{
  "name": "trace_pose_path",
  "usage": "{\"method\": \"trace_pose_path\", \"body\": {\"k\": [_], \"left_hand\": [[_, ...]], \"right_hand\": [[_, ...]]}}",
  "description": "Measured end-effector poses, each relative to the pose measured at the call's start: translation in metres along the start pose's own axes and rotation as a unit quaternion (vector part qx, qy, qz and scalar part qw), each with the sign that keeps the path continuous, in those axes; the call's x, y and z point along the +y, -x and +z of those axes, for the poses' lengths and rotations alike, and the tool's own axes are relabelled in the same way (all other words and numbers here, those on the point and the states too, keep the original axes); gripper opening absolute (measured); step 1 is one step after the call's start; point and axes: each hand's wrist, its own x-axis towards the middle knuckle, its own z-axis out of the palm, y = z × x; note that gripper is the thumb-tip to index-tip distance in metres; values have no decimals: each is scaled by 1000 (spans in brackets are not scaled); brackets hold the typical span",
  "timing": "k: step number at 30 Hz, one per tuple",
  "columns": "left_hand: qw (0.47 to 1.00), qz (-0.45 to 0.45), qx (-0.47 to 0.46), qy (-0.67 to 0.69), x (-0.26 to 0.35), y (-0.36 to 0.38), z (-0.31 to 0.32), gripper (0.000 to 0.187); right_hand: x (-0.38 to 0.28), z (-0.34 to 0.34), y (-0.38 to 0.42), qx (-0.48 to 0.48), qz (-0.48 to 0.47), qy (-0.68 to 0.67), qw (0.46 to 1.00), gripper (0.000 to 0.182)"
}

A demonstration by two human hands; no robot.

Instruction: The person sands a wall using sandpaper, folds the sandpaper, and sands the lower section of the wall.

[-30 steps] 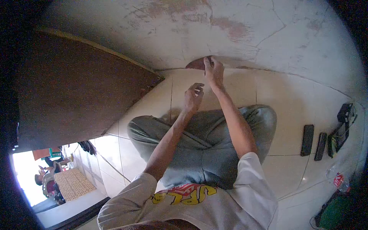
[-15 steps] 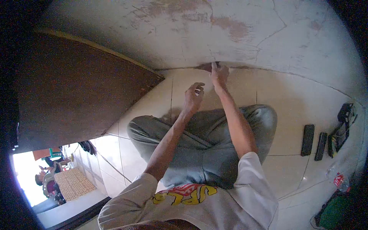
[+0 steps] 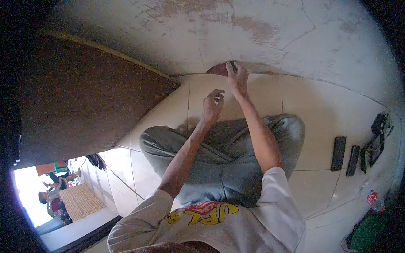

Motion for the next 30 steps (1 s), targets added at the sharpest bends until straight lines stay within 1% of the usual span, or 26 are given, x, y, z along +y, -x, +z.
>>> {"method": "trace_pose_path", "body": {"k": [2,4,5,7,8,10,12,14,15,16,17,19,20,22,26,28,30], "left_hand": [[1000,5,1,9,2,-1,0,30],[1000,-8,4,-9,0,-2,2,30],[1000,-9,4,-9,-1,-2,3,30],[1000,-4,6,-4,-1,-2,3,30],[1000,-3,6,-4,-1,-2,2,30],[1000,-14,-3,-7,1,-2,1,30],[1000,-5,-1,-4,0,-1,1,30],[1000,5,1,-3,-1,-1,2,30],[1000,7,3,0,-2,-1,2,30],[1000,9,5,3,-2,-1,2,29],[1000,9,6,4,-1,-1,2,29],[1000,-3,-6,4,1,-1,-1,29],[1000,-3,-6,5,2,-1,-1,29],[1000,17,15,4,2,-1,1,32],[1000,13,12,0,4,-1,0,32],[1000,10,10,0,4,-1,1,32],[1000,7,9,3,3,-2,1,32]], "right_hand": [[3,1,-2,-13,-6,-9,1000,35],[17,7,-6,41,-75,50,995,34],[24,7,-8,40,-74,50,995,34],[16,6,-3,57,-87,54,993,34],[12,4,-1,57,-87,53,993,34],[-23,-4,7,-15,50,-22,998,32],[-19,-2,6,2,32,-28,999,32],[1,3,1,19,14,-36,999,32],[23,7,-5,40,-6,5,999,28],[24,8,-5,61,-27,47,997,24],[27,7,-4,61,-27,47,997,24],[4,1,6,30,49,-27,998,26],[1,1,5,29,49,-26,998,26],[-1,-1,2,11,10,-27,1000,27],[-1,1,4,4,40,-23,999,26],[1,5,5,42,-5,-61,997,29],[0,3,4,38,-4,-47,998,29]]}}
